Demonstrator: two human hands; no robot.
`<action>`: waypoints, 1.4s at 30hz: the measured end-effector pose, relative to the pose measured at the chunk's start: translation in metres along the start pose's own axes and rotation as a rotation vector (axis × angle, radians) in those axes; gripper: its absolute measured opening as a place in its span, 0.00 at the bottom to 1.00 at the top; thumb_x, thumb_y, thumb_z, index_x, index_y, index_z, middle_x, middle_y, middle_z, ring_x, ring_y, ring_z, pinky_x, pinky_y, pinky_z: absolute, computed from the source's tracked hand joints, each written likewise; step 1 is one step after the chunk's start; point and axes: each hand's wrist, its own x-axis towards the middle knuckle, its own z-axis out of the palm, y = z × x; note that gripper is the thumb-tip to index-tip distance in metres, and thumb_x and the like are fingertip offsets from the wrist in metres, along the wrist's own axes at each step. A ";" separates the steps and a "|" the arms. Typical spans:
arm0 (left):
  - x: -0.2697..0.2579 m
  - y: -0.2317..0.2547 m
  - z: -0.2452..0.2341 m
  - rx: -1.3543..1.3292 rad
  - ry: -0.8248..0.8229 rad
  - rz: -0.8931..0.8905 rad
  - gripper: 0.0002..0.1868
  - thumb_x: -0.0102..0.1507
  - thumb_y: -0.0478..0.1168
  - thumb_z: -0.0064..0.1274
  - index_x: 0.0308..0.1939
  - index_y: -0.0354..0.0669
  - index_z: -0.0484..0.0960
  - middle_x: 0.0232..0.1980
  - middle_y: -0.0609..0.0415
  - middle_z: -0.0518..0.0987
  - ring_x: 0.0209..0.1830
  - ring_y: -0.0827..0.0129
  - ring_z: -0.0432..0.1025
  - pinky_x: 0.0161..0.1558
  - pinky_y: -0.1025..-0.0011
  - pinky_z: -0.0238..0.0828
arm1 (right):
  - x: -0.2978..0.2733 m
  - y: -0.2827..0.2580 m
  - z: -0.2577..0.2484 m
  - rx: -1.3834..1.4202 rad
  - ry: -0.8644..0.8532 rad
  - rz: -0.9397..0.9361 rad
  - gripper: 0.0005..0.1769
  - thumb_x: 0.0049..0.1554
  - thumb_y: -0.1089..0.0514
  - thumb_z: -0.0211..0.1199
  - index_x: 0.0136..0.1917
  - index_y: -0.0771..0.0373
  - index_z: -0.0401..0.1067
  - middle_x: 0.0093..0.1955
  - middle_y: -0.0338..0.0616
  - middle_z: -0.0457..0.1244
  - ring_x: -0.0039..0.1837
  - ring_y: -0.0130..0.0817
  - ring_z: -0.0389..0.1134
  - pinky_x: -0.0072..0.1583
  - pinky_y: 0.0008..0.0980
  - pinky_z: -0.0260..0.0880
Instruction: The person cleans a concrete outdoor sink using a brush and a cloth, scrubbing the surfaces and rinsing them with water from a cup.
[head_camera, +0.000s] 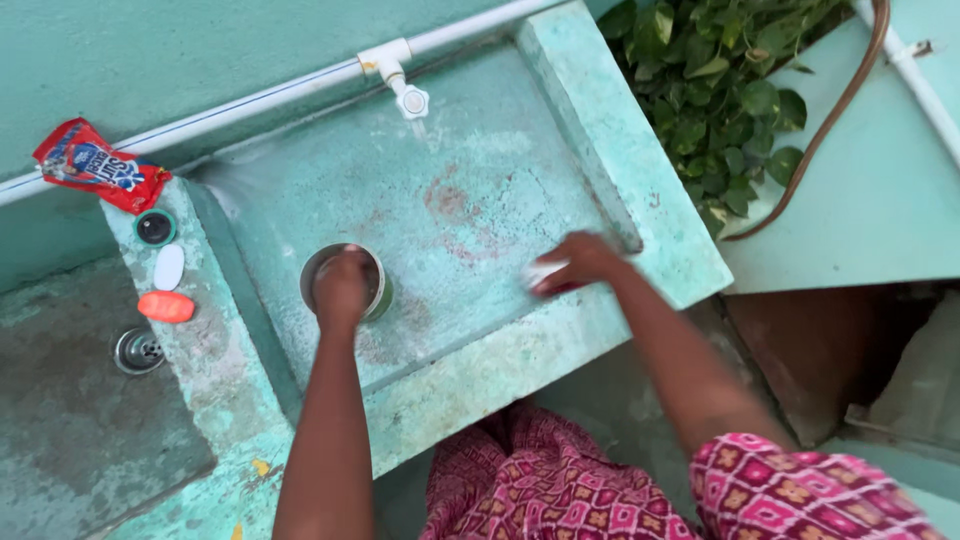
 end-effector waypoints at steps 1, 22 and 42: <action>0.019 -0.027 0.010 -0.129 0.114 0.066 0.25 0.70 0.52 0.38 0.45 0.40 0.88 0.50 0.42 0.85 0.52 0.46 0.78 0.56 0.51 0.71 | 0.007 -0.024 0.020 0.032 -0.016 -0.158 0.36 0.41 0.21 0.67 0.60 0.31 0.79 0.48 0.34 0.75 0.43 0.34 0.75 0.48 0.35 0.70; -0.095 0.169 0.008 -0.021 0.111 0.454 0.23 0.60 0.46 0.63 0.54 0.40 0.79 0.57 0.43 0.79 0.57 0.46 0.74 0.60 0.54 0.68 | 0.034 -0.025 0.034 -0.245 0.046 -0.316 0.38 0.43 0.23 0.69 0.64 0.34 0.78 0.46 0.42 0.72 0.43 0.43 0.71 0.48 0.40 0.68; -0.129 0.156 0.001 0.338 0.360 0.606 0.22 0.58 0.37 0.59 0.57 0.43 0.79 0.57 0.50 0.79 0.63 0.57 0.71 0.68 0.52 0.55 | 0.012 0.063 -0.021 0.275 -0.278 -0.366 0.36 0.50 0.29 0.70 0.68 0.41 0.74 0.60 0.42 0.70 0.64 0.43 0.72 0.64 0.38 0.69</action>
